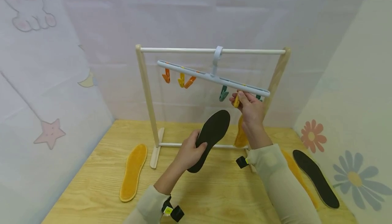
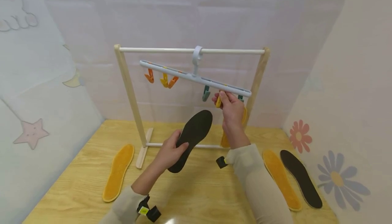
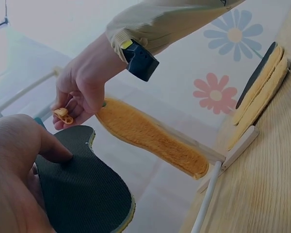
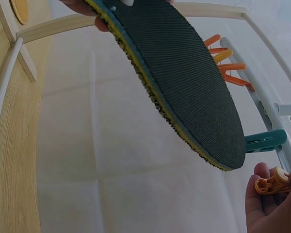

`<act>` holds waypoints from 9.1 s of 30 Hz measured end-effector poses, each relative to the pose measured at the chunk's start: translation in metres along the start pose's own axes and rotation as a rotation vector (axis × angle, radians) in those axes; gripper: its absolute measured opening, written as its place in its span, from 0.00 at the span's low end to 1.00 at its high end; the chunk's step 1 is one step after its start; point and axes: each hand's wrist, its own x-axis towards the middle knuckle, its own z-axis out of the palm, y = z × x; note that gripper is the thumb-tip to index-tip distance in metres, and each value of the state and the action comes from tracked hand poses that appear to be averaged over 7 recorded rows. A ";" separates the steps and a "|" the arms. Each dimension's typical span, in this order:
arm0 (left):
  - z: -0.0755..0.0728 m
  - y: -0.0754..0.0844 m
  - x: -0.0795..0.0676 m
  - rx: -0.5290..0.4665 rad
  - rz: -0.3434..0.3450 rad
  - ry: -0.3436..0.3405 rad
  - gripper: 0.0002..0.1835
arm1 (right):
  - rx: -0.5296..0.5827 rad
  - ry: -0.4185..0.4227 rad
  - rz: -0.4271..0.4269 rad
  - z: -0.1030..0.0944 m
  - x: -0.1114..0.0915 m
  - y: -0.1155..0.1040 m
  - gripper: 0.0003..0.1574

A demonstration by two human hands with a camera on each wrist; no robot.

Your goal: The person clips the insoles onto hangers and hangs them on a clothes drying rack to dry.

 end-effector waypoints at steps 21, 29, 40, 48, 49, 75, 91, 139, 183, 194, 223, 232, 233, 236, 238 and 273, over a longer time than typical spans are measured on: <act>0.012 0.007 0.013 -0.035 -0.012 0.004 0.21 | 0.015 -0.012 0.002 0.000 0.002 0.002 0.21; 0.015 0.008 0.015 -0.031 -0.025 0.009 0.21 | 0.032 -0.029 0.011 -0.002 0.002 0.004 0.24; 0.019 0.013 0.019 -0.066 -0.031 0.010 0.19 | 0.067 -0.010 0.003 0.000 0.003 0.006 0.21; 0.022 0.015 0.023 -0.096 -0.016 0.018 0.19 | 0.046 -0.018 -0.020 -0.001 0.004 0.005 0.20; 0.022 0.015 0.023 -0.099 -0.016 0.017 0.20 | 0.039 -0.019 -0.018 -0.001 0.004 0.004 0.21; 0.032 0.024 0.030 -0.138 -0.061 0.050 0.22 | -0.030 -0.012 -0.025 0.001 0.002 0.003 0.24; 0.036 0.029 0.029 -0.155 -0.048 0.074 0.22 | 0.038 -0.029 -0.039 0.002 0.001 0.001 0.22; -0.033 -0.036 -0.022 0.098 -0.116 -0.077 0.29 | -0.203 -0.073 -0.039 -0.011 0.002 -0.006 0.25; -0.125 -0.110 -0.097 0.335 -0.386 0.058 0.29 | -0.401 0.106 -0.226 -0.025 -0.024 -0.014 0.15; -0.138 -0.125 -0.108 0.385 -0.452 0.036 0.30 | -0.364 -0.057 -0.285 -0.013 -0.034 -0.010 0.16; -0.146 -0.142 -0.103 0.474 -0.509 -0.002 0.32 | -0.602 -0.232 -0.211 0.011 -0.026 -0.005 0.34; -0.149 -0.146 -0.098 0.468 -0.550 -0.017 0.36 | -0.629 -0.232 -0.181 0.018 -0.023 -0.005 0.32; -0.149 -0.147 -0.098 0.467 -0.551 -0.017 0.36 | -0.623 -0.231 -0.176 0.019 -0.023 -0.004 0.31; -0.150 -0.151 -0.096 0.475 -0.559 -0.010 0.36 | -0.605 -0.224 -0.159 0.022 -0.021 -0.003 0.30; -0.150 -0.154 -0.095 0.492 -0.565 -0.009 0.36 | -0.611 -0.216 -0.149 0.024 -0.019 -0.002 0.30; -0.148 -0.172 -0.090 0.394 -0.600 0.058 0.19 | -0.314 -0.263 -0.052 0.029 0.000 0.012 0.29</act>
